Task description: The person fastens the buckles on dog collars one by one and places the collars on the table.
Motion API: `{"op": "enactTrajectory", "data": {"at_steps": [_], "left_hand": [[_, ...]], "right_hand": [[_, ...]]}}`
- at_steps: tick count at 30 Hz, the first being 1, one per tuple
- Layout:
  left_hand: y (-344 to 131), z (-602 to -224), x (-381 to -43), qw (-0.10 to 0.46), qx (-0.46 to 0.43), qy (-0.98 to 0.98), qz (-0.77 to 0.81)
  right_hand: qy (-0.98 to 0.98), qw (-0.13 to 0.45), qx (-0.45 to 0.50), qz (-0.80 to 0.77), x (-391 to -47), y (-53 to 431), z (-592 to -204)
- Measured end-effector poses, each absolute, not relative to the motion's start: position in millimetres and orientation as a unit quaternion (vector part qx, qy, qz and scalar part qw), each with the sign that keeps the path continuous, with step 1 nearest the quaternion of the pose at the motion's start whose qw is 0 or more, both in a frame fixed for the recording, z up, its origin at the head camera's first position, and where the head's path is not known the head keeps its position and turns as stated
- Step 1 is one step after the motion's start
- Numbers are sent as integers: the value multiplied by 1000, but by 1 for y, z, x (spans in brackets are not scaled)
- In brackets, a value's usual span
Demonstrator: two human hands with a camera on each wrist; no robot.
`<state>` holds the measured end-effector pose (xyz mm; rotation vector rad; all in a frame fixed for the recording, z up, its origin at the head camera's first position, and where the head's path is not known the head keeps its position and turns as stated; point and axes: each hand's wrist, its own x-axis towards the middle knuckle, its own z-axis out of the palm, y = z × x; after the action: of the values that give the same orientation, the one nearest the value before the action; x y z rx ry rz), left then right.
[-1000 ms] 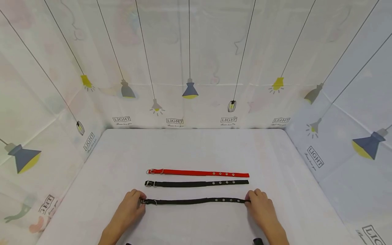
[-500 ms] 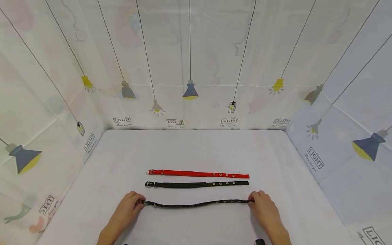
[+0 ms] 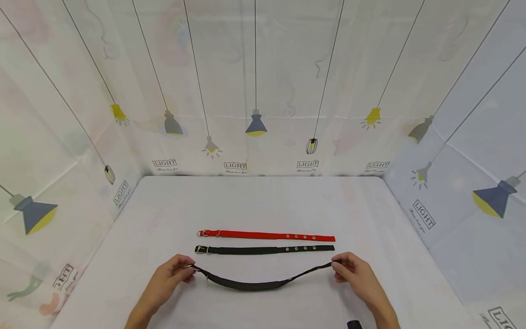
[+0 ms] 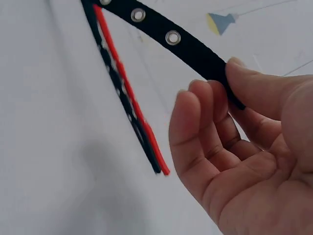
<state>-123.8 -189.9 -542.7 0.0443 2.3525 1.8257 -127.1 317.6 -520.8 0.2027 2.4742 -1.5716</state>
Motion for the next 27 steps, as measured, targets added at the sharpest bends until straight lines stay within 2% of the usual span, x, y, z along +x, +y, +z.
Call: {"op": "enactTrajectory", "data": {"at_steps": [6, 15, 27], "left_hand": [[-186, -543, -125, 122, 5, 667, 735], [-171, -536, -125, 163, 13, 536, 828], [-152, -532, -129, 90, -67, 538, 835]], "right_hand": [[768, 87, 88, -628, -126, 308, -515], [685, 64, 127, -715, -124, 283, -503], [662, 29, 153, -734, -126, 265, -498]]}}
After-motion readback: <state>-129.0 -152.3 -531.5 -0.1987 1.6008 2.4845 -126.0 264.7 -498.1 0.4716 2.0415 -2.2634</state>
